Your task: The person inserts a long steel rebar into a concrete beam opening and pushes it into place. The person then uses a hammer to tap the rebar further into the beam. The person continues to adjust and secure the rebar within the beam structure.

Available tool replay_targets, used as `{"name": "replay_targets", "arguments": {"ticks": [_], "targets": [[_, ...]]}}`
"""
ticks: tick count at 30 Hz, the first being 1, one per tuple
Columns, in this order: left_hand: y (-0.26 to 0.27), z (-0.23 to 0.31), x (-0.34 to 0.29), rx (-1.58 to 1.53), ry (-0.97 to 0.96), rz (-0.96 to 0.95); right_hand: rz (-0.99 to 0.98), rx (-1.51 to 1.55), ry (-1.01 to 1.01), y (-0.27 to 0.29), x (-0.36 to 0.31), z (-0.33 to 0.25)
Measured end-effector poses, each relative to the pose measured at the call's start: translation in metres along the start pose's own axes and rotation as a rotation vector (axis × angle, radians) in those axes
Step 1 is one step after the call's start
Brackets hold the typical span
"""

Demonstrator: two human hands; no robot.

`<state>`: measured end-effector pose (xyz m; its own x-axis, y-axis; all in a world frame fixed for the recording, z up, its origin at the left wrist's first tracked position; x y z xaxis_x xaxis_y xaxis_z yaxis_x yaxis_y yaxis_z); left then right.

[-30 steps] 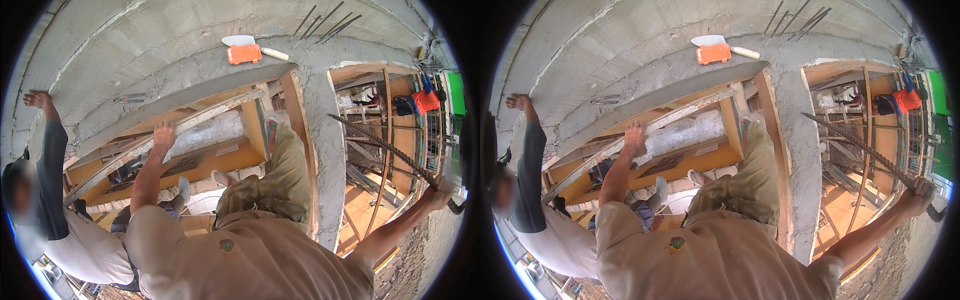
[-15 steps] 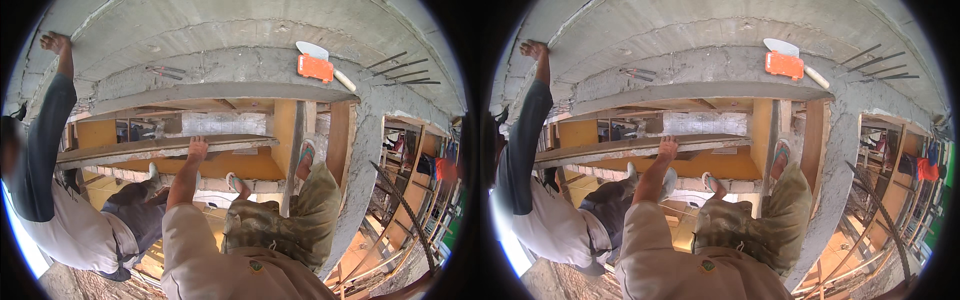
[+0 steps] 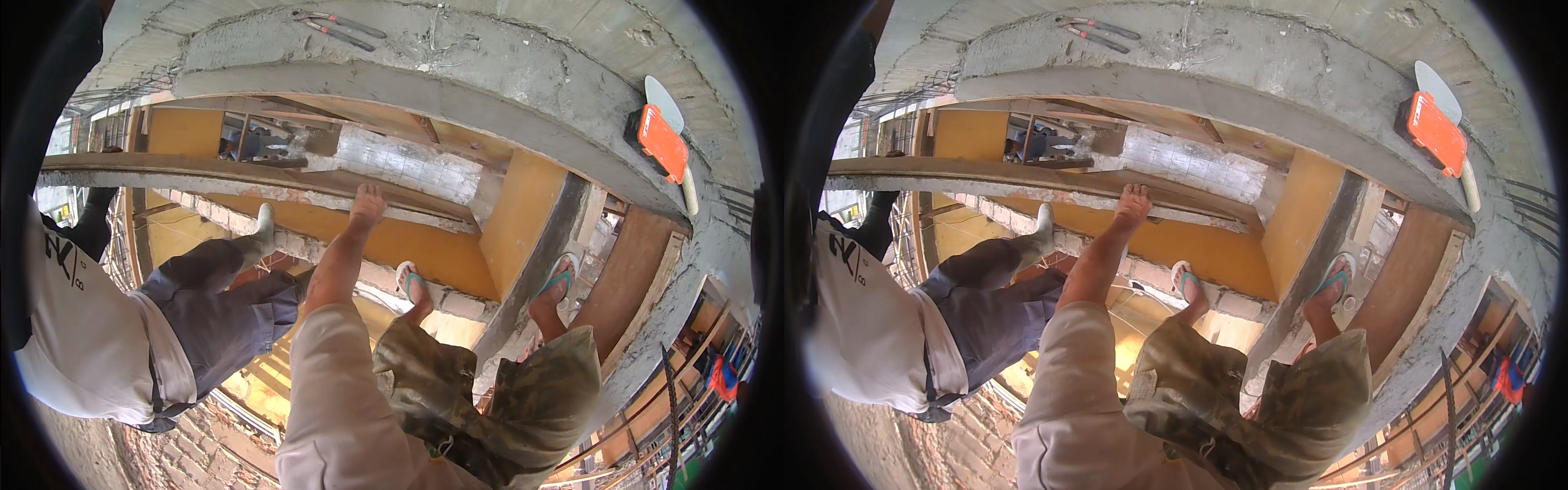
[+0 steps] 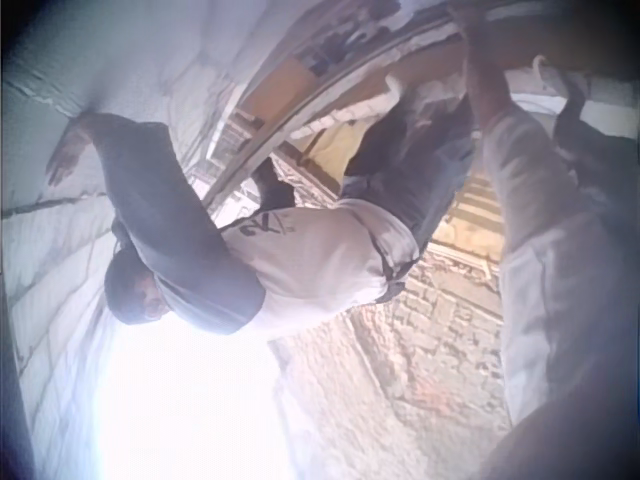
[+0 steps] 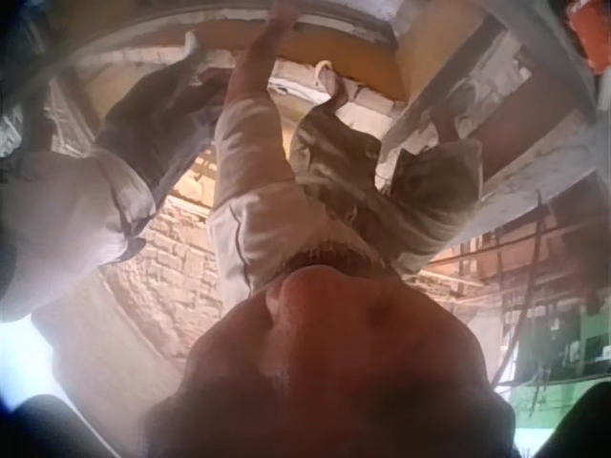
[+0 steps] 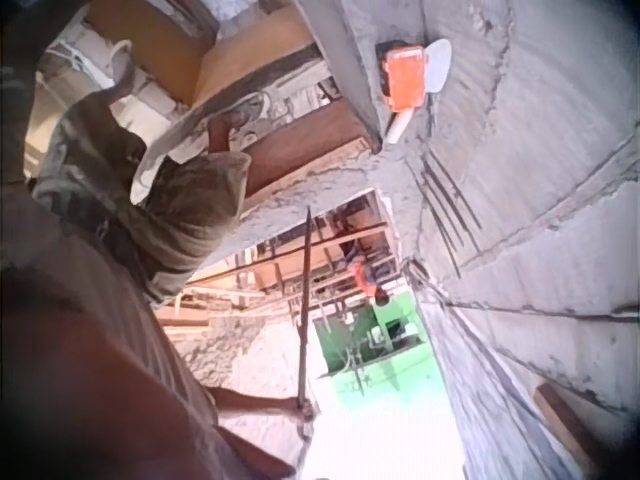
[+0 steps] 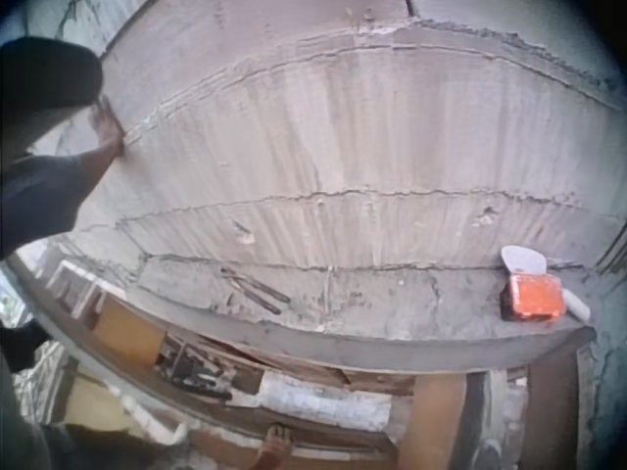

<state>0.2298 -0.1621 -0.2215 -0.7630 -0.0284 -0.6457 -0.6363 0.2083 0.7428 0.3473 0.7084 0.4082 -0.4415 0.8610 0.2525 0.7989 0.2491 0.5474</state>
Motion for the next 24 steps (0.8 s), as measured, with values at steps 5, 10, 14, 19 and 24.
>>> {"name": "replay_targets", "arguments": {"ticks": [5,10,14,19,24], "targets": [[-0.013,-0.002,0.032,0.0,-0.005,-0.101,-0.413,-0.265,-0.316,-0.167,-0.178,0.145],[-0.035,-0.017,0.044,0.005,0.041,-0.082,-0.857,-0.42,-0.381,-0.308,-0.347,0.237],[-0.029,-0.024,0.038,0.03,0.077,-0.011,-0.873,-0.375,-0.33,-0.337,-0.343,0.225],[0.016,0.029,0.009,-0.362,0.017,-0.16,-0.544,-0.224,-0.206,-0.249,-0.17,0.134],[0.098,0.105,-0.076,-0.831,-0.088,-0.02,-0.191,0.029,0.035,-0.099,-0.013,-0.019]]}}
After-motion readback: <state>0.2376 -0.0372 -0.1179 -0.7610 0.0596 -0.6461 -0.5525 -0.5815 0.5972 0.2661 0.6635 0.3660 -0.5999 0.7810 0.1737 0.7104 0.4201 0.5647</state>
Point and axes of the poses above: each hand's wrist, its own x-axis towards the middle knuckle, its own y-axis out of the back of the hand, z = x × y, the point moved 3 cm from there along x, towards the middle knuckle, and after that the axes turned 10 degrees about -x, right-handed, at the moved point
